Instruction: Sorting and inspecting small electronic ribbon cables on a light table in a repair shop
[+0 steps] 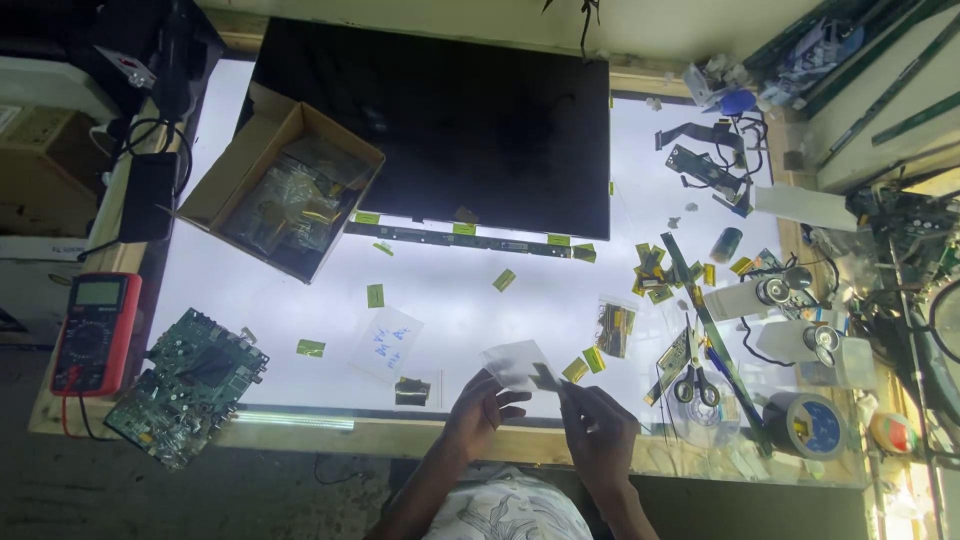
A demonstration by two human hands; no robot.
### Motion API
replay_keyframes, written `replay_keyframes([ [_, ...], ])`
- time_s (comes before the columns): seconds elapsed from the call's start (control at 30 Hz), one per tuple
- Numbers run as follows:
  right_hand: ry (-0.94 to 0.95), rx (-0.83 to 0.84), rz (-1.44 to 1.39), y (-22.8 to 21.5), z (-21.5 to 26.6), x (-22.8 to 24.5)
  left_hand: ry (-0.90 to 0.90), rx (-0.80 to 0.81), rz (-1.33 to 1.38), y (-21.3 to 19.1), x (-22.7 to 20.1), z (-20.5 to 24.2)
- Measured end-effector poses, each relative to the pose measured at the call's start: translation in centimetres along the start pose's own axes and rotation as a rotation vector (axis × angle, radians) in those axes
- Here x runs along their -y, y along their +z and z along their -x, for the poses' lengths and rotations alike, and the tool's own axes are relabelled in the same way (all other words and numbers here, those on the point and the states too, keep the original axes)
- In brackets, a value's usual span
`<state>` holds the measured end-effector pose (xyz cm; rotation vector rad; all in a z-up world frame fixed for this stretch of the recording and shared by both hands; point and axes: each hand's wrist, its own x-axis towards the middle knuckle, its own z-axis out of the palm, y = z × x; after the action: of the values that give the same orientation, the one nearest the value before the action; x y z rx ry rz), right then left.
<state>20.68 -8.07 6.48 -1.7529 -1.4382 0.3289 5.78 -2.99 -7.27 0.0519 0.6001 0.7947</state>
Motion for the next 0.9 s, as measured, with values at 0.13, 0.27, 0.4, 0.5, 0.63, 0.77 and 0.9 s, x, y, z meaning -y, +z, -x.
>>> replay_keyframes([
  [0.13,-0.032,-0.019,-0.133,-0.8,-1.9,-1.0,0.153,-0.001,-0.157,1.2,-0.3,0.2],
  [0.27,0.433,0.142,-0.465,-0.7,-0.9,-2.5,0.407,-0.03,-0.436,1.8,0.1,0.6],
  [0.4,0.545,0.155,-0.897,0.7,-0.4,-4.3,0.99,-0.084,-0.985,4.1,-1.8,0.9],
  [0.5,0.589,0.157,-1.013,1.1,-0.2,-3.8,1.28,-0.117,-1.289,5.1,-3.2,1.1],
  [0.63,0.706,0.121,-1.053,1.5,0.3,-5.0,1.285,-0.089,-1.358,5.1,-3.3,0.6],
  [0.77,0.714,0.092,-1.063,0.9,0.6,-4.9,1.122,0.025,-1.407,5.1,-3.2,0.3],
  [0.9,0.694,0.015,-0.991,0.5,1.1,-5.3,1.123,-0.082,-1.314,4.3,-2.9,-0.2],
])
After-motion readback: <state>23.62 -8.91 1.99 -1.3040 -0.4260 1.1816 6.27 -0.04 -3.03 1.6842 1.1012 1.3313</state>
